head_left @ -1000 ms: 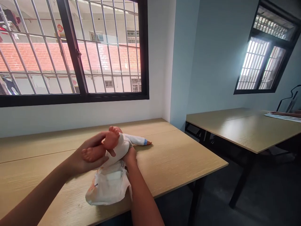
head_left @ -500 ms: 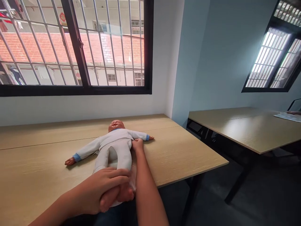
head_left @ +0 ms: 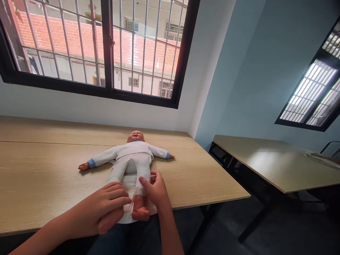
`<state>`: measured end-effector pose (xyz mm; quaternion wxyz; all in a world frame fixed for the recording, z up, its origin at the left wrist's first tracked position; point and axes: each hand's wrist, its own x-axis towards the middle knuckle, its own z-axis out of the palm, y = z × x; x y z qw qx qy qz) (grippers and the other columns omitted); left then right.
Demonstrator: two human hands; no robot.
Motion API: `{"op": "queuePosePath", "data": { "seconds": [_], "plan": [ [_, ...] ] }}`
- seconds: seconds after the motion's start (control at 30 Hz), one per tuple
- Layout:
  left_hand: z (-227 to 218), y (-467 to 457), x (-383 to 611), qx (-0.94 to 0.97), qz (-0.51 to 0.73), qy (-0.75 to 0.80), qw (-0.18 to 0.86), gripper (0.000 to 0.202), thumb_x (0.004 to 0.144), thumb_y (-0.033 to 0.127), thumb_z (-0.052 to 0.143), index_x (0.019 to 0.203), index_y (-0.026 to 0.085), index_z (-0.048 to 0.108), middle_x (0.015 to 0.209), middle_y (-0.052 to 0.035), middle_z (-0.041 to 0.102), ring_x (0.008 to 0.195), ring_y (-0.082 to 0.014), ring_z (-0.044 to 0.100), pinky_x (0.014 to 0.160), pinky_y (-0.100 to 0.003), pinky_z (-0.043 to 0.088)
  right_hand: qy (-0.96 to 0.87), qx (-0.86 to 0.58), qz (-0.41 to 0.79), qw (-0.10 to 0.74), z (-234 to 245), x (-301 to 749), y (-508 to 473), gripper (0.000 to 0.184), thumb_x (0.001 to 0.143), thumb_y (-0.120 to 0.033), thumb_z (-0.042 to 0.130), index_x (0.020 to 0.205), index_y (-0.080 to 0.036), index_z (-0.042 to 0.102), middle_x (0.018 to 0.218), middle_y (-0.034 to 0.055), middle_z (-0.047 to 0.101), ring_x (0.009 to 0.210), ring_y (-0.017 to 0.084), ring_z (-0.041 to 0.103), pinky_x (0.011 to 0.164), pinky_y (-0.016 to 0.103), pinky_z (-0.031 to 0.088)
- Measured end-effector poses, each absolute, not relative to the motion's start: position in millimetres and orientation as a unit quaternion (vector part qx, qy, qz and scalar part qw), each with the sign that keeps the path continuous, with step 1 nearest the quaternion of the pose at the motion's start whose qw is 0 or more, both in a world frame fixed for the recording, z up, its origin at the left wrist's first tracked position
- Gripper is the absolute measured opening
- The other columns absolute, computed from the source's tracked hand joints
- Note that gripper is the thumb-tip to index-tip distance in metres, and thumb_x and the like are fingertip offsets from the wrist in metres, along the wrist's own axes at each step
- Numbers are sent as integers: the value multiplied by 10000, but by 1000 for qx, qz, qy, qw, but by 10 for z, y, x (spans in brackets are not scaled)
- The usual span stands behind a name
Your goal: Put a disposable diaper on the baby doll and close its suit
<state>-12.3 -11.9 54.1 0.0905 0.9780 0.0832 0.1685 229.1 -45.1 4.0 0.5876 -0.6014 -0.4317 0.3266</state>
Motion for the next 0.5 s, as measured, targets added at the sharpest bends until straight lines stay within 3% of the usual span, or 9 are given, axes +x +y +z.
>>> {"op": "queuePosePath", "data": {
  "seconds": [0.07,0.2,0.37,0.5],
  "plan": [
    [624,-132,-231,976,172,91,94,521,746,33,626,1191,290,705,1121,-37,755,1045,-266,686,952,-371,552,-449,-615,326,560,57,2205,-576,627,680,-385,898,1201,-216,592,1114,78,759,1034,284,737,868,358,587],
    [783,-153,-452,974,191,102,74,463,794,84,637,1188,305,741,1157,-35,775,1059,-276,708,974,-376,570,-421,-639,332,551,183,2220,-644,523,674,-232,763,1167,-209,589,1140,86,746,1057,290,734,901,369,578],
    [841,-152,-688,979,153,118,63,567,745,78,647,1233,347,751,1284,-5,769,1227,-281,700,1090,-374,542,-429,-611,408,526,320,2485,-715,567,670,-269,722,1214,-171,594,1025,68,740,1001,304,727,840,381,572],
    [792,-152,-796,978,147,141,46,667,670,64,667,1238,400,761,1379,24,749,1334,-296,669,1181,-407,491,-459,-626,386,498,344,2693,-789,537,673,-281,733,1187,-170,623,999,53,726,982,291,712,822,372,566]
  ]
}}
